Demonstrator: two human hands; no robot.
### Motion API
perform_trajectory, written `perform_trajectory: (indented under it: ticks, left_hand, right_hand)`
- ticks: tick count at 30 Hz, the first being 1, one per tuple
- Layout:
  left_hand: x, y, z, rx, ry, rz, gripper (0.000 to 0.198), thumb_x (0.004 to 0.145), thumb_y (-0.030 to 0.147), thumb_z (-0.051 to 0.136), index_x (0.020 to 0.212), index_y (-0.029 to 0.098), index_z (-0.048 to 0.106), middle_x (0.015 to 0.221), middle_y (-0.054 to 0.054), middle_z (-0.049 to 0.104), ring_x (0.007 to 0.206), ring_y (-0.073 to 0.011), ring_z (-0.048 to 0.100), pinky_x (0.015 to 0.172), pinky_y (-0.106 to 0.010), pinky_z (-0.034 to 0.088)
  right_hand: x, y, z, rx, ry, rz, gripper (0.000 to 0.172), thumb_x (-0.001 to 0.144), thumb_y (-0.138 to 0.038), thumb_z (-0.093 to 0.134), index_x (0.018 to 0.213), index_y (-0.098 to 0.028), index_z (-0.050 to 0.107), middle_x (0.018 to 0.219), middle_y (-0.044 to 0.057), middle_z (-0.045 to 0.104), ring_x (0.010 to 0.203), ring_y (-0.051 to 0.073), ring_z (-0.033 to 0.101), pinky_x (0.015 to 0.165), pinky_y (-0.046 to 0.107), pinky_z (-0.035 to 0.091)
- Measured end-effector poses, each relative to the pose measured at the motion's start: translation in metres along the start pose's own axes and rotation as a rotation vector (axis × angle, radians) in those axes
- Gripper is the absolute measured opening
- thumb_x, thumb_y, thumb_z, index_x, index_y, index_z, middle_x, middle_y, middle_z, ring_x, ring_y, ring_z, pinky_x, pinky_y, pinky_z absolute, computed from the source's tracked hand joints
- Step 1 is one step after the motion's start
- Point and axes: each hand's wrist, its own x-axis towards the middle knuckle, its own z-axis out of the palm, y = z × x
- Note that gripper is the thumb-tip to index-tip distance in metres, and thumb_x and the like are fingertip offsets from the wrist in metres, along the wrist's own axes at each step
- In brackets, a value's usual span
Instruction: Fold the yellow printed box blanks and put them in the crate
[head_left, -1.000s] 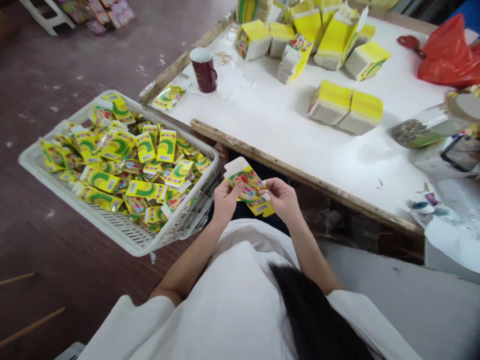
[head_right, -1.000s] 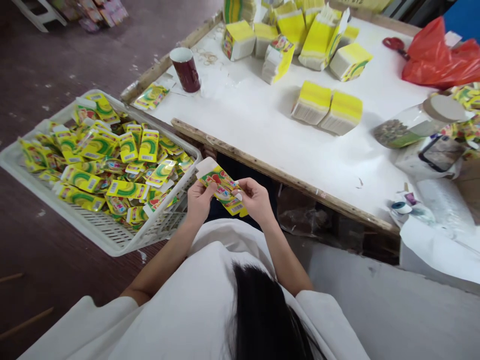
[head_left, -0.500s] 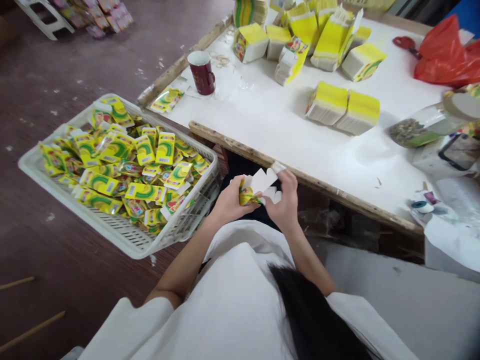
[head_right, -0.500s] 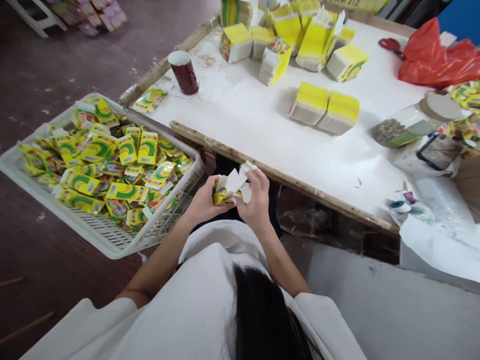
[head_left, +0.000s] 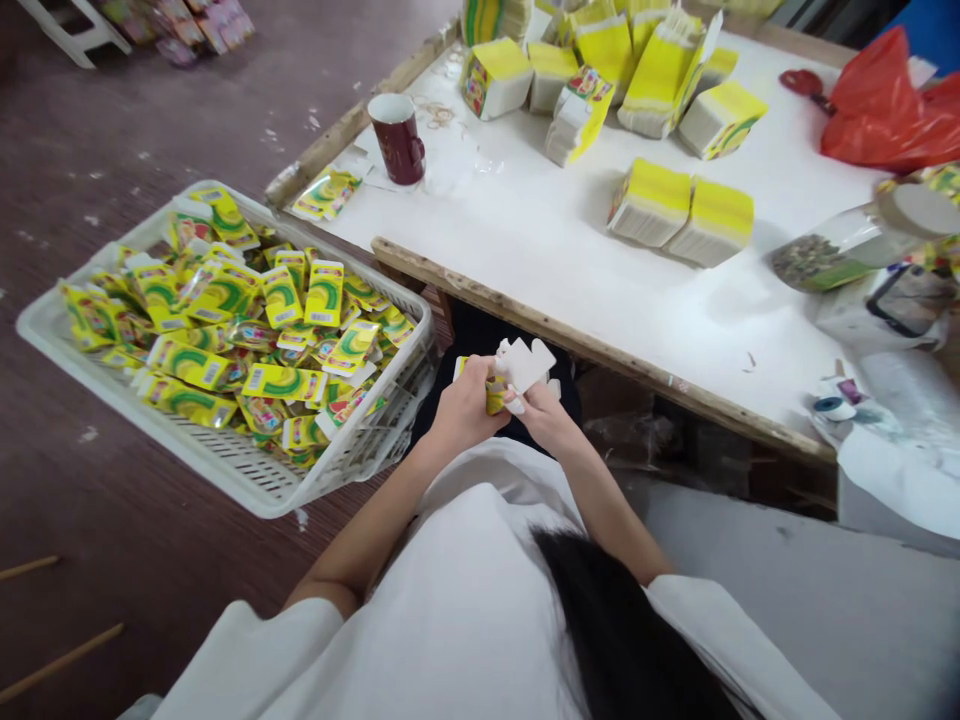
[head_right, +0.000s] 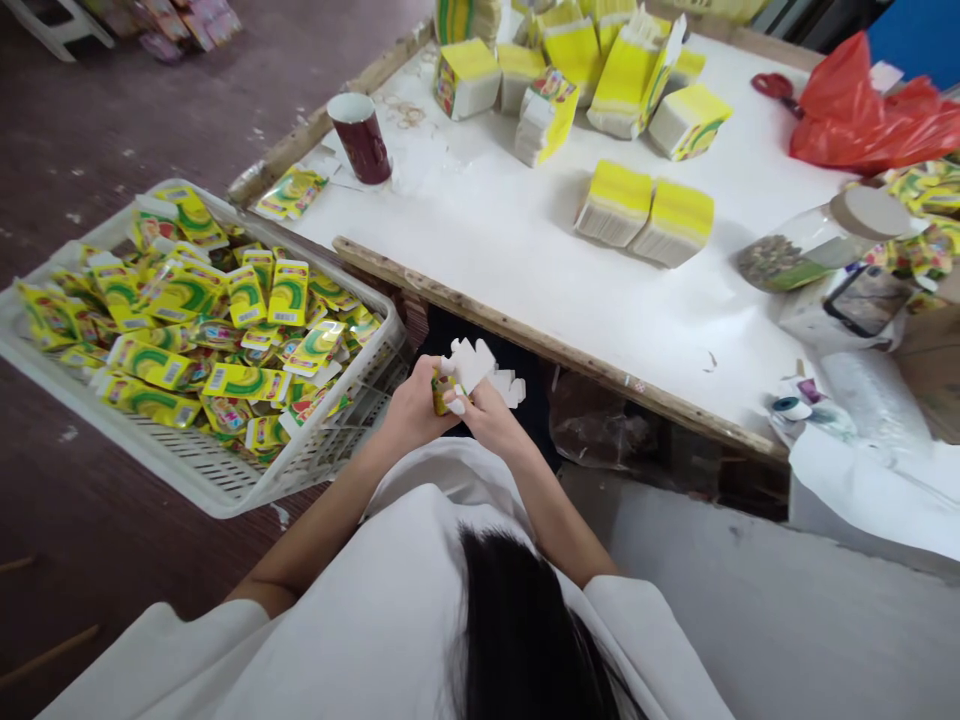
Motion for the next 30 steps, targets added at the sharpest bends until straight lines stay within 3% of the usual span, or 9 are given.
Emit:
perform_trajectory:
  ticks: [4,7,10,14,19,22,25,28,30]
  left_hand:
    - [0.003,-0.007,0.006,-0.109,0.037,0.003,0.074,0.066,0.021,0.073,0.131,0.024,0.038,0.114,-0.009,0.059,0.091,-0.0244,0.062,0.077,-0.039,0.051]
    - [0.003,-0.011,0.005,-0.054,0.153,0.069,0.069,0.064,0.016,0.073,0.127,0.022,0.045,0.124,-0.014,0.056,0.108,-0.0306,0.061,0.091,-0.046,0.050]
    - [0.002,-0.013,-0.004,0.099,0.116,0.062,0.060,0.066,0.020,0.075,0.122,0.022,0.053,0.118,-0.013,0.063,0.112,-0.0344,0.061,0.097,-0.050,0.049]
    - [0.003,-0.013,-0.016,0.146,0.053,0.072,0.064,0.063,0.025,0.080,0.122,0.022,0.057,0.119,-0.012,0.068,0.110,-0.0345,0.065,0.097,-0.048,0.051]
    - [0.009,-0.010,-0.026,0.123,0.000,0.117,0.065,0.064,0.038,0.084,0.122,0.022,0.061,0.120,-0.012,0.070,0.110,-0.0334,0.067,0.099,-0.045,0.052]
    - [0.009,-0.006,-0.025,0.144,-0.027,0.107,0.062,0.064,0.037,0.084,0.120,0.020,0.063,0.119,-0.013,0.071,0.110,-0.0349,0.067,0.098,-0.047,0.052]
    - [0.007,-0.003,-0.020,0.133,-0.002,0.063,0.061,0.062,0.029,0.082,0.120,0.020,0.064,0.119,-0.013,0.071,0.110,-0.0351,0.067,0.100,-0.048,0.051]
    - [0.006,-0.011,-0.020,-0.060,0.066,0.013,0.065,0.059,0.032,0.086,0.119,0.022,0.063,0.117,-0.010,0.071,0.110,-0.0328,0.067,0.101,-0.046,0.050]
    - [0.009,-0.022,-0.026,-0.364,0.241,-0.019,0.069,0.062,0.047,0.087,0.122,0.024,0.060,0.117,-0.008,0.069,0.111,-0.0291,0.067,0.098,-0.040,0.053]
  right_hand:
    - [-0.005,0.001,0.001,-0.199,0.058,0.004,0.060,0.091,-0.035,0.057,0.149,-0.027,0.047,0.143,0.010,0.060,0.125,0.030,0.059,0.111,0.052,0.044]
    - [-0.005,0.006,-0.001,-0.221,0.149,-0.011,0.058,0.092,-0.027,0.051,0.150,-0.026,0.047,0.140,0.008,0.062,0.123,0.029,0.061,0.110,0.050,0.046]
    - [-0.003,0.011,-0.003,-0.273,0.197,-0.086,0.056,0.091,-0.028,0.053,0.147,-0.025,0.051,0.142,0.009,0.061,0.128,0.030,0.059,0.110,0.048,0.046]
    - [-0.001,0.010,-0.009,-0.417,0.059,-0.184,0.041,0.091,-0.029,0.057,0.132,-0.026,0.064,0.155,0.012,0.048,0.142,0.032,0.047,0.112,0.049,0.044]
    - [0.003,0.001,-0.035,-0.443,-0.120,-0.192,0.022,0.090,-0.027,0.062,0.109,-0.029,0.072,0.149,0.009,0.053,0.139,0.029,0.050,0.113,0.049,0.042]
    - [0.004,-0.001,-0.040,-0.418,-0.231,-0.208,0.026,0.087,-0.026,0.065,0.113,-0.026,0.067,0.151,0.013,0.049,0.144,0.031,0.044,0.116,0.051,0.037]
    - [0.003,0.004,-0.028,-0.412,-0.148,-0.175,0.038,0.085,-0.024,0.064,0.122,-0.022,0.057,0.151,0.017,0.043,0.147,0.032,0.037,0.117,0.053,0.035]
    - [0.003,0.014,-0.018,-0.277,-0.068,-0.155,0.066,0.083,-0.031,0.070,0.140,-0.023,0.038,0.147,0.018,0.044,0.136,0.030,0.049,0.112,0.049,0.042]
    - [0.004,0.023,-0.018,-0.207,-0.016,-0.127,0.068,0.083,-0.036,0.071,0.141,-0.025,0.036,0.140,0.015,0.051,0.123,0.027,0.058,0.104,0.045,0.049]
